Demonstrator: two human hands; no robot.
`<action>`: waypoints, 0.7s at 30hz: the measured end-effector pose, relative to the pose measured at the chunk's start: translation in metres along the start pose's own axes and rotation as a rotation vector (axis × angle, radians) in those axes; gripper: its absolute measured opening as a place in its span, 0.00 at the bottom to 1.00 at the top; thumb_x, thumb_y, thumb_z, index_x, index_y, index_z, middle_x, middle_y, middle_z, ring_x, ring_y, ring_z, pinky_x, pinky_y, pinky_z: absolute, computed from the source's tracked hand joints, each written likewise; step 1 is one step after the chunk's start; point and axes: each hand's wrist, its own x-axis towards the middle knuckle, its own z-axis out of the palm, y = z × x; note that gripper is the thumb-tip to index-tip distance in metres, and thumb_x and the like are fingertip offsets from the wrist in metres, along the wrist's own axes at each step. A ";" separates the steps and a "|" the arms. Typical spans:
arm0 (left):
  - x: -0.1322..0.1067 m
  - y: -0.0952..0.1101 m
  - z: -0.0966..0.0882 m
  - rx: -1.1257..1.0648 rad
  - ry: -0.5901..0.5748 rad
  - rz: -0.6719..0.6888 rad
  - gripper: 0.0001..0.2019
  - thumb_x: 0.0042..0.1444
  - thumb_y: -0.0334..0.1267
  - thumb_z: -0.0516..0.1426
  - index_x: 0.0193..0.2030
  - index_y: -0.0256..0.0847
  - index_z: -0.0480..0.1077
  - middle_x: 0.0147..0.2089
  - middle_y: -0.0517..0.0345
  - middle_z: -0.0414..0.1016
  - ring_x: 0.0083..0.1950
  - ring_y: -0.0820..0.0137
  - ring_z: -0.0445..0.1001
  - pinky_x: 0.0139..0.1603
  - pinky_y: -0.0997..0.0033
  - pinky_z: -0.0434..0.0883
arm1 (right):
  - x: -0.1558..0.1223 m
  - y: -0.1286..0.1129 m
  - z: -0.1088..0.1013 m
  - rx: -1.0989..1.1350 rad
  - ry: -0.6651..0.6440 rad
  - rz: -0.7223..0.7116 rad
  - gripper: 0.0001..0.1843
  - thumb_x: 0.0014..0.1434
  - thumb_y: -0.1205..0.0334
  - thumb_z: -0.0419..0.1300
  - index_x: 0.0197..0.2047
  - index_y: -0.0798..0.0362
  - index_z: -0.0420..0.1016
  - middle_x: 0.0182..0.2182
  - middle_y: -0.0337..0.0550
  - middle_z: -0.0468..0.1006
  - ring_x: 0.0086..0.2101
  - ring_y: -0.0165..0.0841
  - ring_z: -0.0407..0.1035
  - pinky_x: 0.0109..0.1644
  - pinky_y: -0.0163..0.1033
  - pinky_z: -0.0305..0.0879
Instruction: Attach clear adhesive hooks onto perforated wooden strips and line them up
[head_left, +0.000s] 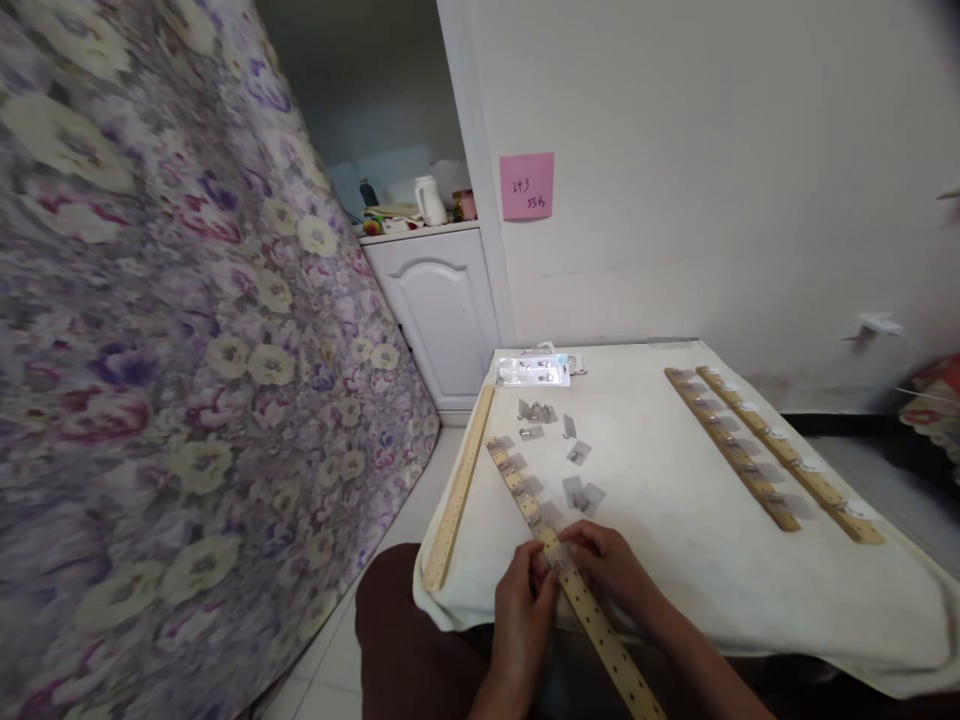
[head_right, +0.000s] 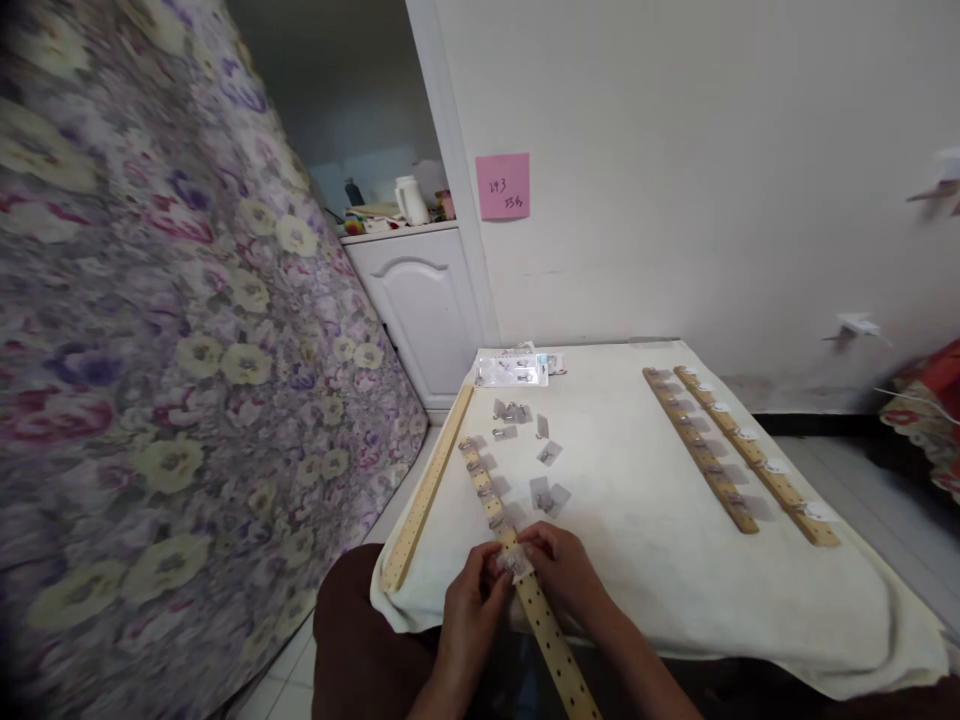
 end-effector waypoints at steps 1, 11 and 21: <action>0.001 -0.001 0.000 0.006 -0.004 0.004 0.12 0.54 0.40 0.55 0.45 0.43 0.68 0.30 0.63 0.69 0.31 0.70 0.68 0.34 0.72 0.65 | 0.001 0.001 0.000 -0.020 0.006 -0.002 0.12 0.51 0.64 0.53 0.36 0.54 0.75 0.25 0.39 0.77 0.26 0.32 0.70 0.31 0.35 0.64; 0.003 -0.004 -0.003 -0.022 -0.052 -0.016 0.13 0.55 0.40 0.55 0.47 0.43 0.67 0.32 0.62 0.69 0.32 0.70 0.68 0.36 0.72 0.65 | 0.009 0.011 0.002 -0.170 0.055 -0.008 0.14 0.53 0.64 0.52 0.39 0.55 0.77 0.32 0.45 0.81 0.32 0.36 0.73 0.38 0.39 0.66; -0.001 -0.003 -0.005 -0.012 -0.015 0.026 0.11 0.55 0.40 0.55 0.45 0.43 0.69 0.37 0.57 0.71 0.34 0.69 0.68 0.37 0.70 0.67 | 0.007 0.015 0.002 -0.195 0.096 -0.022 0.14 0.53 0.63 0.52 0.39 0.54 0.76 0.34 0.45 0.80 0.35 0.37 0.73 0.41 0.40 0.66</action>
